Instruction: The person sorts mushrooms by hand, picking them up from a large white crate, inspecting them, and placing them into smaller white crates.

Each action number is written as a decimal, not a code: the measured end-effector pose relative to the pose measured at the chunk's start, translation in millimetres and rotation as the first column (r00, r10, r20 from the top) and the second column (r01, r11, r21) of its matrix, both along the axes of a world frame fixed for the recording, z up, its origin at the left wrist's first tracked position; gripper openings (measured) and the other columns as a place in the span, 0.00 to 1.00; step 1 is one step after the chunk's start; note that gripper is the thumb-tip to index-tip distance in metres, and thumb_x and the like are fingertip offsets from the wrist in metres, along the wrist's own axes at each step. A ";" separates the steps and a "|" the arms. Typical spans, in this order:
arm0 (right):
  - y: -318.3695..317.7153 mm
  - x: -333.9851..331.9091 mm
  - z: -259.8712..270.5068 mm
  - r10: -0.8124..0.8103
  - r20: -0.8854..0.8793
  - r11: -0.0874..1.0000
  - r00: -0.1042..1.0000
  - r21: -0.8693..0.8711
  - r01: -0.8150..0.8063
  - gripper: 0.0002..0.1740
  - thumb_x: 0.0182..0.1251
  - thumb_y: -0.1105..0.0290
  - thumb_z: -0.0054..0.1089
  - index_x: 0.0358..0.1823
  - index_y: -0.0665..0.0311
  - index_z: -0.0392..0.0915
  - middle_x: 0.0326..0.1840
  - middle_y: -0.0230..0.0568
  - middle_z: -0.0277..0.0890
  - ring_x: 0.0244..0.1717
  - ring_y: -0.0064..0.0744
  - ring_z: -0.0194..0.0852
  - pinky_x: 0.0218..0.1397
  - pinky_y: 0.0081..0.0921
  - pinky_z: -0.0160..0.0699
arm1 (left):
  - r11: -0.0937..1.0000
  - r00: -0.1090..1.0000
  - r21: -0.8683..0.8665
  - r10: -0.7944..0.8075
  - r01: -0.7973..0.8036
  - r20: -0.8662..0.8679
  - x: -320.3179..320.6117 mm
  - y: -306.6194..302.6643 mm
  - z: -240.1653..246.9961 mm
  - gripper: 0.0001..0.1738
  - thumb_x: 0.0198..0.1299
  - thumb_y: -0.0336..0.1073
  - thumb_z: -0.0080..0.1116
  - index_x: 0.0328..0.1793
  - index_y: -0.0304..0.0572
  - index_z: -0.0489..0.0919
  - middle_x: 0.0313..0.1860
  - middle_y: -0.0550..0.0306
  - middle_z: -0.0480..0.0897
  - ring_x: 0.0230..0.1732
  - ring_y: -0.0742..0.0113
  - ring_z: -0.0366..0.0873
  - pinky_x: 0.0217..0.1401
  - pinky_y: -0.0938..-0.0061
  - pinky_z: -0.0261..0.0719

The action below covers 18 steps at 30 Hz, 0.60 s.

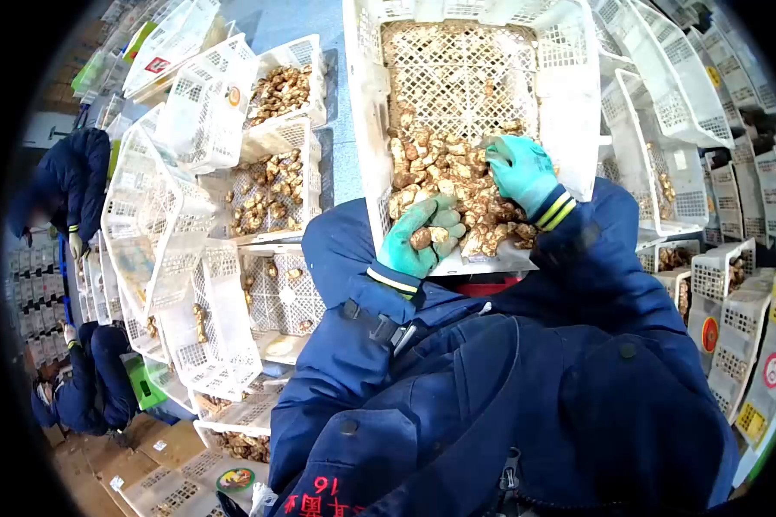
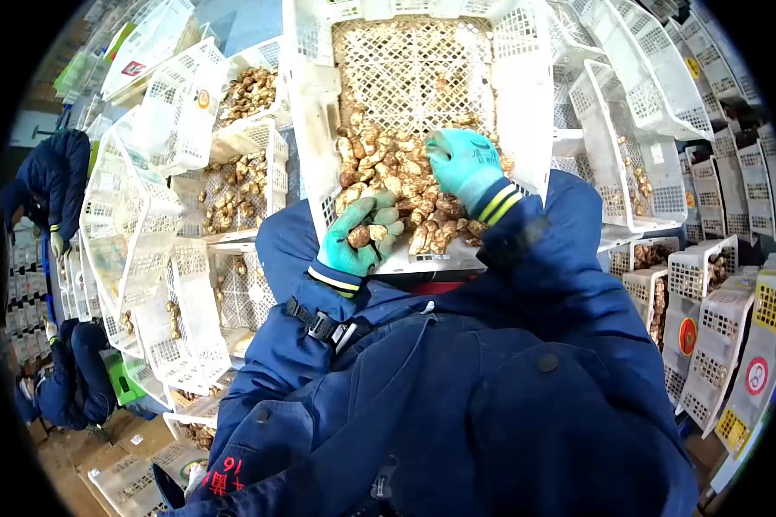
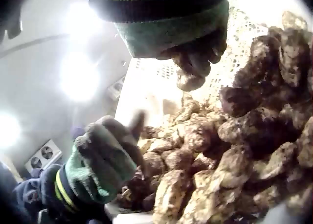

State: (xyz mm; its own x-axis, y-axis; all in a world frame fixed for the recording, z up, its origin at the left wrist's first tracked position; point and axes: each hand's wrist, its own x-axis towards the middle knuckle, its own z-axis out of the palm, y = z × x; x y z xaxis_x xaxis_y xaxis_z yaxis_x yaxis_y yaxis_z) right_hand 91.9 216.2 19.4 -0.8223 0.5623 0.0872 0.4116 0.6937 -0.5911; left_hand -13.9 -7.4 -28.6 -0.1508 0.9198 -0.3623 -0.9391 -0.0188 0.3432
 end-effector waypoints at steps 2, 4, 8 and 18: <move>-11.6 9.3 9.5 0.178 -0.241 0.967 0.954 0.225 -0.123 0.12 0.60 0.67 0.58 0.43 0.60 0.82 0.35 0.44 0.82 0.35 0.50 0.80 0.43 0.45 0.78 | 0.999 0.987 -0.037 -0.027 0.021 -0.161 5.0 5.5 39.9 0.24 0.74 0.48 0.49 0.71 0.47 0.71 0.55 0.52 0.82 0.54 0.60 0.81 0.62 0.65 0.80; -37.2 6.6 46.5 0.405 -0.374 0.904 0.834 0.302 -0.304 0.10 0.58 0.71 0.61 0.41 0.60 0.82 0.30 0.41 0.80 0.32 0.45 0.79 0.38 0.41 0.77 | 0.996 1.000 0.084 0.005 -0.004 -0.005 3.8 7.6 18.9 0.25 0.74 0.47 0.50 0.72 0.47 0.69 0.56 0.53 0.81 0.55 0.61 0.81 0.62 0.67 0.80; -23.5 -10.5 48.4 0.444 -0.347 0.895 0.826 0.217 -0.389 0.09 0.61 0.66 0.64 0.39 0.62 0.82 0.23 0.42 0.75 0.28 0.46 0.76 0.34 0.38 0.74 | 0.989 0.993 0.143 0.036 -0.019 -0.116 4.7 2.9 22.6 0.27 0.70 0.45 0.57 0.70 0.39 0.70 0.54 0.52 0.82 0.52 0.58 0.83 0.59 0.63 0.83; 6.7 -105.0 -25.9 0.102 0.659 0.946 0.745 0.167 -0.277 0.25 0.66 0.66 0.53 0.67 0.53 0.71 0.63 0.45 0.75 0.62 0.51 0.75 0.61 0.54 0.73 | 0.992 1.000 0.129 -0.004 0.003 0.007 -0.9 3.4 7.8 0.24 0.70 0.39 0.55 0.68 0.35 0.71 0.58 0.47 0.80 0.63 0.50 0.78 0.68 0.55 0.77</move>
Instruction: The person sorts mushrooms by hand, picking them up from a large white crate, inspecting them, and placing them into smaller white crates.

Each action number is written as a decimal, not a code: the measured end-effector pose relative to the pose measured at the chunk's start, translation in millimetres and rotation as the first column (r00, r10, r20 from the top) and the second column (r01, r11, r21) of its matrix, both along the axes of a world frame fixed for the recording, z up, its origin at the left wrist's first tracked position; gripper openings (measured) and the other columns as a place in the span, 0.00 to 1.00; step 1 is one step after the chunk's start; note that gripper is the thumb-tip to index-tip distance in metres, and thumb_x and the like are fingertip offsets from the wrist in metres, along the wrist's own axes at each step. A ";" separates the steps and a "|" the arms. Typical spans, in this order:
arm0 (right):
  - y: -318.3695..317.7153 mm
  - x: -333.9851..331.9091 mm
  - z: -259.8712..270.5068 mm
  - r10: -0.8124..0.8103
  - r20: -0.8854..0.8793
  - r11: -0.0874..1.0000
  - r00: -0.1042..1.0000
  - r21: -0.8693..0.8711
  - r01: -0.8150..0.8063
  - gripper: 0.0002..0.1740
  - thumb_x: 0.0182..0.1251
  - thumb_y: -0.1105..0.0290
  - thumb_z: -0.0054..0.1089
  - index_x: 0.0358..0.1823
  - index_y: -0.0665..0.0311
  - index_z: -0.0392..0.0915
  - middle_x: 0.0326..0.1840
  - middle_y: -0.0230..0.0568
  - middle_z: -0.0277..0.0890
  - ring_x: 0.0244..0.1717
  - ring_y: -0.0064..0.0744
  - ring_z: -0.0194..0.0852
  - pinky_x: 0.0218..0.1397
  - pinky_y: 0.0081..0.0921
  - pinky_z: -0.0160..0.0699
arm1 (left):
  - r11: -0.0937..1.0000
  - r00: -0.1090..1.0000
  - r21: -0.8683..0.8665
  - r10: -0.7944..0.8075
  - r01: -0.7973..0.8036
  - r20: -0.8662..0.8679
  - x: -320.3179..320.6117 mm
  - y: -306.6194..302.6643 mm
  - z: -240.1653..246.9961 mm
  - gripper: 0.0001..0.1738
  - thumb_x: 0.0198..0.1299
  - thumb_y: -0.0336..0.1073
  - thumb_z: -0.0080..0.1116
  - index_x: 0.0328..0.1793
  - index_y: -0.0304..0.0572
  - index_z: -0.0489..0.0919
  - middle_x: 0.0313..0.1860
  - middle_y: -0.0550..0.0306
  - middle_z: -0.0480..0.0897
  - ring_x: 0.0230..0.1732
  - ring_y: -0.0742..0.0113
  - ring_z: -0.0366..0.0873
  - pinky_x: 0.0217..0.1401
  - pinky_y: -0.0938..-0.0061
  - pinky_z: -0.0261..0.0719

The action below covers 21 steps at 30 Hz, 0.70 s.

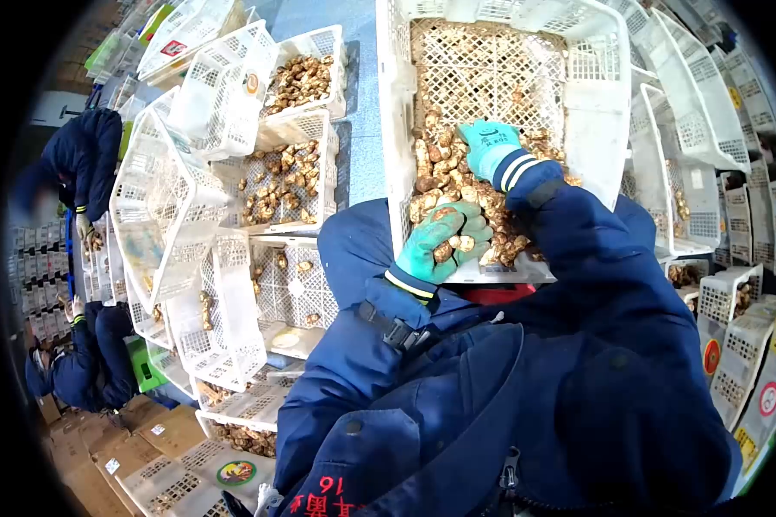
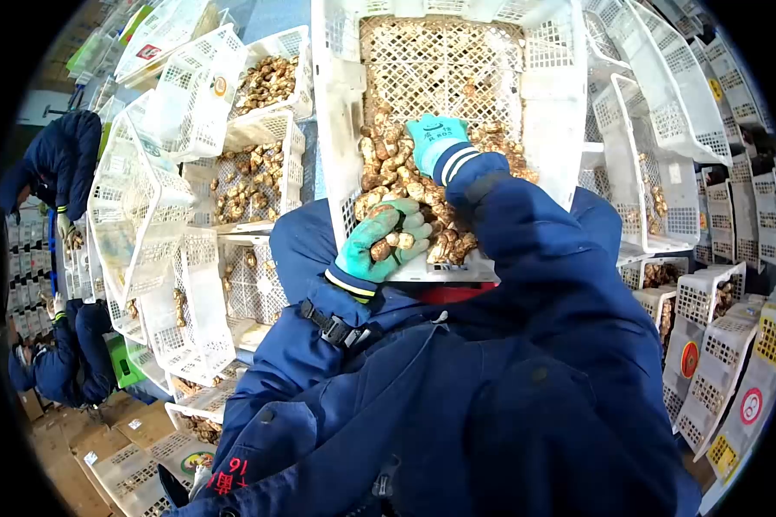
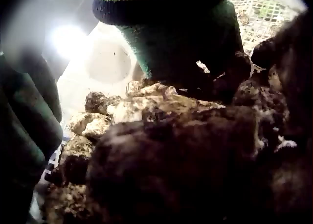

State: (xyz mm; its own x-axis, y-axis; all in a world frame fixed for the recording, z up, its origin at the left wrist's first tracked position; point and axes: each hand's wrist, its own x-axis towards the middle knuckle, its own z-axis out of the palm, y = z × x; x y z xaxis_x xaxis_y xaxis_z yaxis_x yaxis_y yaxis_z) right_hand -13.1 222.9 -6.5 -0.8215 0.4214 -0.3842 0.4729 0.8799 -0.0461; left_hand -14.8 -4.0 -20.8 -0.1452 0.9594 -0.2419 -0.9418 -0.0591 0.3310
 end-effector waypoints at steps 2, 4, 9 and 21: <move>0.2 1.8 -6.4 -0.024 -0.055 1.000 0.998 0.018 0.025 0.23 0.65 0.66 0.54 0.62 0.56 0.75 0.60 0.48 0.77 0.60 0.52 0.77 0.60 0.52 0.74 | 0.998 1.000 -0.061 0.013 -0.013 -0.006 1.2 -3.3 -4.3 0.24 0.70 0.40 0.54 0.68 0.36 0.71 0.58 0.47 0.80 0.63 0.50 0.78 0.68 0.55 0.77; 9.1 4.8 1.1 -0.092 -0.050 0.992 0.994 -0.088 0.088 0.21 0.65 0.65 0.55 0.59 0.58 0.76 0.57 0.50 0.79 0.57 0.53 0.79 0.59 0.48 0.75 | 0.992 0.999 -0.118 0.043 -0.045 -0.021 -0.3 -2.9 5.2 0.24 0.71 0.41 0.54 0.68 0.36 0.72 0.58 0.48 0.80 0.63 0.50 0.78 0.68 0.55 0.78; 34.4 42.8 -5.0 -0.655 -0.170 0.555 0.736 -0.770 0.315 0.14 0.64 0.61 0.64 0.47 0.59 0.79 0.36 0.44 0.83 0.37 0.38 0.83 0.43 0.33 0.81 | 0.991 0.991 -0.039 0.132 -0.131 0.036 -1.7 3.4 8.0 0.28 0.72 0.45 0.52 0.72 0.39 0.69 0.66 0.45 0.76 0.62 0.49 0.78 0.62 0.56 0.81; -15.3 -16.2 34.4 -0.033 -0.047 0.991 0.998 -0.130 0.027 0.37 0.66 0.36 0.48 0.54 0.64 0.80 0.52 0.52 0.82 0.54 0.51 0.81 0.59 0.45 0.75 | 0.993 0.991 0.012 0.120 -0.121 0.053 -6.7 8.6 12.1 0.33 0.68 0.48 0.57 0.71 0.33 0.67 0.53 0.51 0.77 0.44 0.64 0.77 0.43 0.73 0.81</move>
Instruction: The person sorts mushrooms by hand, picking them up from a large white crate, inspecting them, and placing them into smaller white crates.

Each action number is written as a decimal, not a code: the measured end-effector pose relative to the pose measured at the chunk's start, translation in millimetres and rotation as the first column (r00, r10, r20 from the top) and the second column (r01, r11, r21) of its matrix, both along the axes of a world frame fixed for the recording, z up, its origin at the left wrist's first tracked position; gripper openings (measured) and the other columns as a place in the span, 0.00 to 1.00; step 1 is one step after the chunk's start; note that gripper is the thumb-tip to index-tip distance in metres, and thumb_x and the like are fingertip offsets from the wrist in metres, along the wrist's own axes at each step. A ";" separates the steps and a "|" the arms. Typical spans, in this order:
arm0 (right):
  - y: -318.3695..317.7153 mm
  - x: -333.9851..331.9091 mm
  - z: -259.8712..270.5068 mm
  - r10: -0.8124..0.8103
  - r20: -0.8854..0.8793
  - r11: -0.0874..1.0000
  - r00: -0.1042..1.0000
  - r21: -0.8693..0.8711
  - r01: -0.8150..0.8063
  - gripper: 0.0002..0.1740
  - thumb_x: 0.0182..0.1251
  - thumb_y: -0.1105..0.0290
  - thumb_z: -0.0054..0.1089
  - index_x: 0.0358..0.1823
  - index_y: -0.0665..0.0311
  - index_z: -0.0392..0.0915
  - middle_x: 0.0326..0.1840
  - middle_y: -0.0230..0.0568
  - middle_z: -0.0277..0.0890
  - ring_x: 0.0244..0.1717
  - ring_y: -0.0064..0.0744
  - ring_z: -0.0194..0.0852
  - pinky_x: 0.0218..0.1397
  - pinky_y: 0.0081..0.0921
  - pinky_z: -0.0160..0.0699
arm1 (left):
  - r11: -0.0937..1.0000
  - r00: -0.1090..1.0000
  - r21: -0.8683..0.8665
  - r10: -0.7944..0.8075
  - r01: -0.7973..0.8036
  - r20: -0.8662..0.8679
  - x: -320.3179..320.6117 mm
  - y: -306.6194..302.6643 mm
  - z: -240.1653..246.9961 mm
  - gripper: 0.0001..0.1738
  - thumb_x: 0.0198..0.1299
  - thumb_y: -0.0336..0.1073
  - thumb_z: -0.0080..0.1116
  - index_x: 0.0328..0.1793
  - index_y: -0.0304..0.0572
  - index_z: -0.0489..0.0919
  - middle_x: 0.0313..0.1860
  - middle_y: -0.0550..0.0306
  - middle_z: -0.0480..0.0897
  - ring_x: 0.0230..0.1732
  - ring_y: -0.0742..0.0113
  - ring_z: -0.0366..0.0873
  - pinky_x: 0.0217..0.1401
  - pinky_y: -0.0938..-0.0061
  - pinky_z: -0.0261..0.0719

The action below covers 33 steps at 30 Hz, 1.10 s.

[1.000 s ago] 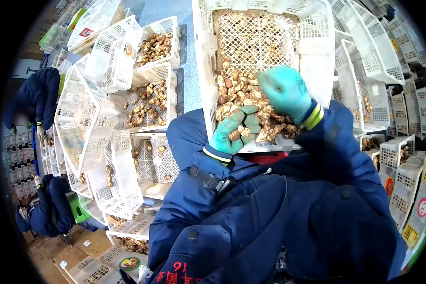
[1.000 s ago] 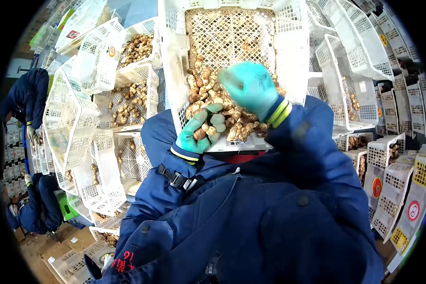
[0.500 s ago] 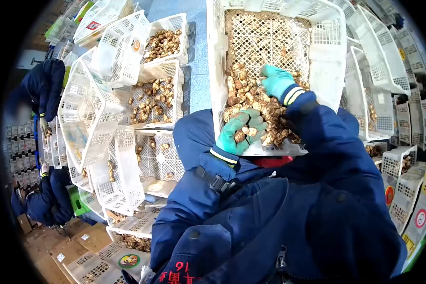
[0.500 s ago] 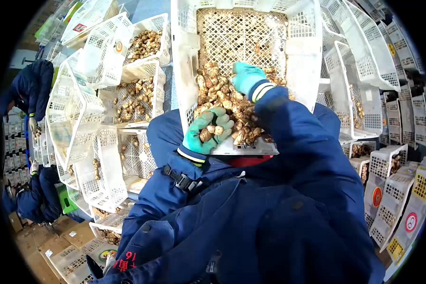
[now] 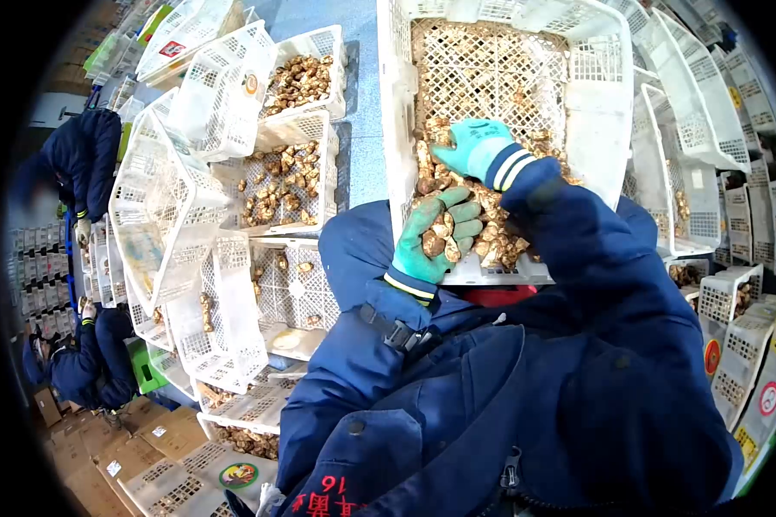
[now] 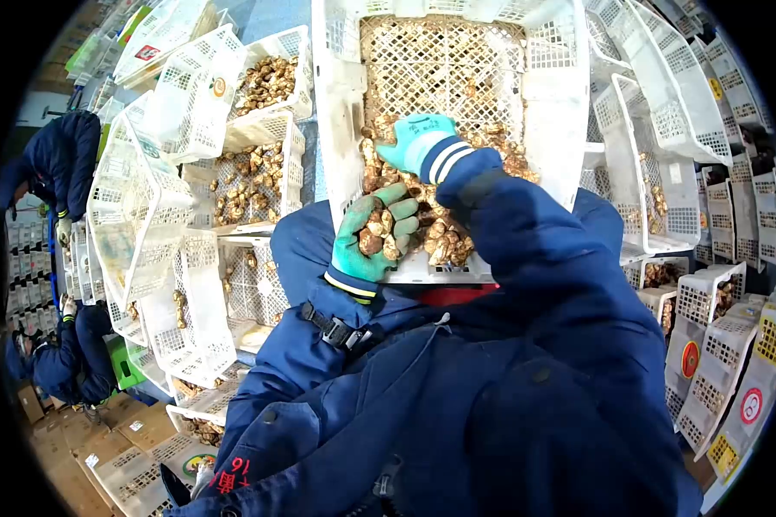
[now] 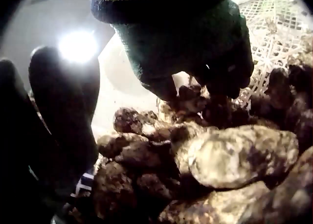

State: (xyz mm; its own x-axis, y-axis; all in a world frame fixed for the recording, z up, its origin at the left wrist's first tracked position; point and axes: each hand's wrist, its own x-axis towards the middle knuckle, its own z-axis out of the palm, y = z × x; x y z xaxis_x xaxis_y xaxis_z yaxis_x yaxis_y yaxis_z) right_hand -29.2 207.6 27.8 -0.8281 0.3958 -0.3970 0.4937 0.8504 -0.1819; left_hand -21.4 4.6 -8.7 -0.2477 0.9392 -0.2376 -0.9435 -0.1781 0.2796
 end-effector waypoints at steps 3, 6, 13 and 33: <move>0.4 -7.0 -14.3 -0.076 0.051 0.997 0.996 -0.027 0.077 0.35 0.68 0.39 0.47 0.58 0.62 0.79 0.56 0.50 0.81 0.58 0.49 0.80 0.62 0.44 0.74 | 0.997 0.992 0.070 0.016 -0.024 0.124 -1.6 -0.6 -3.1 0.32 0.70 0.46 0.53 0.71 0.30 0.66 0.51 0.46 0.81 0.42 0.60 0.81 0.39 0.71 0.85; 34.7 2.9 -48.4 -0.156 0.025 0.977 0.988 -0.142 0.158 0.31 0.71 0.41 0.44 0.56 0.59 0.81 0.55 0.46 0.82 0.55 0.49 0.80 0.63 0.41 0.75 | 0.986 0.984 0.165 0.007 -0.036 0.177 -2.6 0.8 -17.3 0.34 0.70 0.48 0.51 0.73 0.30 0.64 0.55 0.38 0.82 0.43 0.53 0.85 0.39 0.68 0.87; 36.5 78.9 -48.0 -0.469 -0.465 0.701 0.751 -0.713 -0.004 0.14 0.73 0.62 0.54 0.53 0.57 0.82 0.43 0.41 0.82 0.43 0.36 0.80 0.46 0.27 0.79 | 0.993 0.983 0.089 0.056 -0.072 0.176 -4.3 0.2 -10.0 0.35 0.70 0.56 0.48 0.76 0.42 0.64 0.61 0.39 0.78 0.55 0.44 0.81 0.51 0.59 0.86; -9.9 167.5 8.1 0.200 -0.729 0.967 0.655 0.040 -0.251 0.10 0.59 0.76 0.62 0.43 0.66 0.80 0.33 0.42 0.77 0.33 0.45 0.76 0.37 0.37 0.77 | 0.787 0.785 -0.121 0.615 -0.606 0.074 -102.1 -105.0 39.8 0.28 0.67 0.49 0.59 0.64 0.35 0.76 0.58 0.41 0.81 0.56 0.44 0.80 0.59 0.52 0.83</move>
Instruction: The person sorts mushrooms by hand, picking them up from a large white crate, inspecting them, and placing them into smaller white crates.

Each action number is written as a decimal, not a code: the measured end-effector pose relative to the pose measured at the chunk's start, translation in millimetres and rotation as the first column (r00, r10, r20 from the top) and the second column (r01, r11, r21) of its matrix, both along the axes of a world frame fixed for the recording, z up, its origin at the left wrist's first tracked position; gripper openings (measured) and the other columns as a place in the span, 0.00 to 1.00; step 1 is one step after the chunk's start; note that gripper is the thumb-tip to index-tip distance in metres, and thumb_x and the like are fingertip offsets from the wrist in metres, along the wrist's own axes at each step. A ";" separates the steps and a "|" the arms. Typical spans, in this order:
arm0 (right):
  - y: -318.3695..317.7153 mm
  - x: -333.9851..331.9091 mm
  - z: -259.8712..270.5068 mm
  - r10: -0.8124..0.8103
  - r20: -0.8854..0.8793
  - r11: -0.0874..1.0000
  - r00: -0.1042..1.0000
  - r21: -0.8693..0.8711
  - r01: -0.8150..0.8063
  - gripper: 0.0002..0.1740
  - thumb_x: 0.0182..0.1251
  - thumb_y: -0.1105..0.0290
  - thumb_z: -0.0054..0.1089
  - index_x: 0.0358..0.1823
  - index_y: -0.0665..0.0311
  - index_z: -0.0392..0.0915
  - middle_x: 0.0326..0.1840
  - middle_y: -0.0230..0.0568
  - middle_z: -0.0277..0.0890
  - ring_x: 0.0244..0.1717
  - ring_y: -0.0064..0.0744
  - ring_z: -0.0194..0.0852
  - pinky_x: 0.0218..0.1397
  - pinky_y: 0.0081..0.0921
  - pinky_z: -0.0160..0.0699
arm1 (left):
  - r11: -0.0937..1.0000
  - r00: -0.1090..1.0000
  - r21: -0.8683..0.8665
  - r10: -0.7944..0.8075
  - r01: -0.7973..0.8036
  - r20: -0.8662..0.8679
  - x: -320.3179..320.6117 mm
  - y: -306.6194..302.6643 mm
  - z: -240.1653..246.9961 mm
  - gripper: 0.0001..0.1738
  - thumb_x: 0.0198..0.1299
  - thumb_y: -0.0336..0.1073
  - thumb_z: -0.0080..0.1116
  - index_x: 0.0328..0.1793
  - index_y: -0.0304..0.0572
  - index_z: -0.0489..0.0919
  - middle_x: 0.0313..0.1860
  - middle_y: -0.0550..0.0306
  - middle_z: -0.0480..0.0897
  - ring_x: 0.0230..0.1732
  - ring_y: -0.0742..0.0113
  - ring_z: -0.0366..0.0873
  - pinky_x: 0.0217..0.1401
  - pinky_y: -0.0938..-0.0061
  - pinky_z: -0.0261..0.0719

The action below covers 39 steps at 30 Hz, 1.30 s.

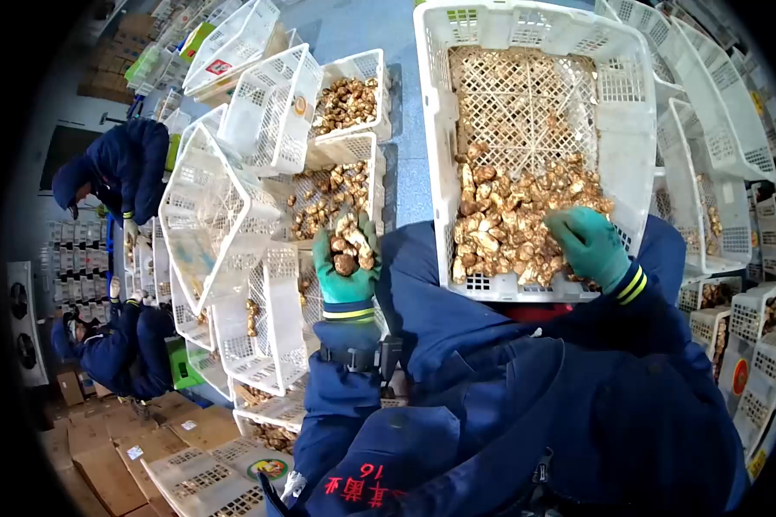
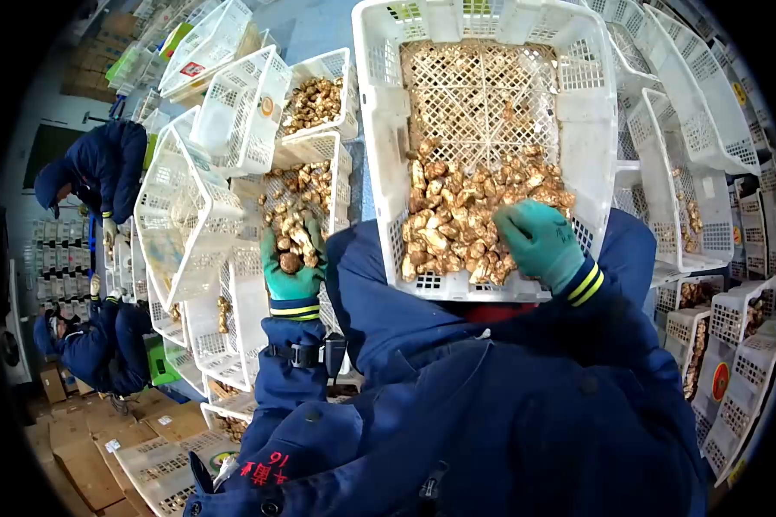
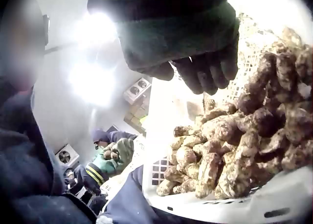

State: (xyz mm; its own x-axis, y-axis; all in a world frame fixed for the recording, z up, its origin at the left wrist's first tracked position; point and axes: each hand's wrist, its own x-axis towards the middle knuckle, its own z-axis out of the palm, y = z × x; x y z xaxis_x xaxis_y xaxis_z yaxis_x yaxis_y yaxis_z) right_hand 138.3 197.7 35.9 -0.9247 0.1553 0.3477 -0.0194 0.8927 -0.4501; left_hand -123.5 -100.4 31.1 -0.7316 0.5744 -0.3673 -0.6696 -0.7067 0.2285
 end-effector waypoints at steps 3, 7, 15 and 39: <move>-3.2 5.6 -15.1 -0.027 0.022 0.999 0.999 -0.024 0.027 0.09 0.61 0.74 0.62 0.43 0.66 0.81 0.35 0.43 0.80 0.37 0.45 0.78 0.42 0.37 0.78 | 0.991 0.997 -0.137 -0.004 0.014 0.075 -44.7 1.5 0.7 0.27 0.65 0.45 0.62 0.61 0.32 0.74 0.52 0.44 0.82 0.55 0.45 0.78 0.62 0.51 0.81; 0.3 5.6 -5.4 -0.010 0.032 1.000 0.999 0.016 0.009 0.13 0.56 0.75 0.62 0.44 0.66 0.81 0.41 0.41 0.79 0.40 0.44 0.78 0.40 0.37 0.79 | 0.986 0.845 -0.164 -0.072 -0.019 -0.531 -156.5 45.2 41.6 0.35 0.64 0.52 0.62 0.70 0.38 0.69 0.66 0.36 0.71 0.69 0.37 0.67 0.74 0.39 0.66; 8.0 21.3 -10.7 -0.159 0.177 0.963 0.971 -0.190 0.193 0.09 0.67 0.72 0.57 0.46 0.66 0.80 0.39 0.46 0.80 0.41 0.46 0.78 0.45 0.35 0.76 | 0.956 0.806 -0.273 -0.246 0.109 -0.539 -116.8 32.2 -44.5 0.28 0.73 0.50 0.48 0.72 0.40 0.70 0.65 0.42 0.76 0.66 0.41 0.73 0.74 0.43 0.67; -7.8 -59.8 -3.1 -0.148 0.290 0.899 0.946 -0.360 0.251 0.21 0.63 0.50 0.57 0.46 0.59 0.83 0.42 0.49 0.82 0.48 0.51 0.80 0.54 0.42 0.77 | 0.753 0.773 -0.329 -0.627 0.569 -0.098 129.9 114.7 1.8 0.24 0.74 0.48 0.49 0.67 0.41 0.68 0.48 0.58 0.81 0.41 0.65 0.82 0.46 0.74 0.85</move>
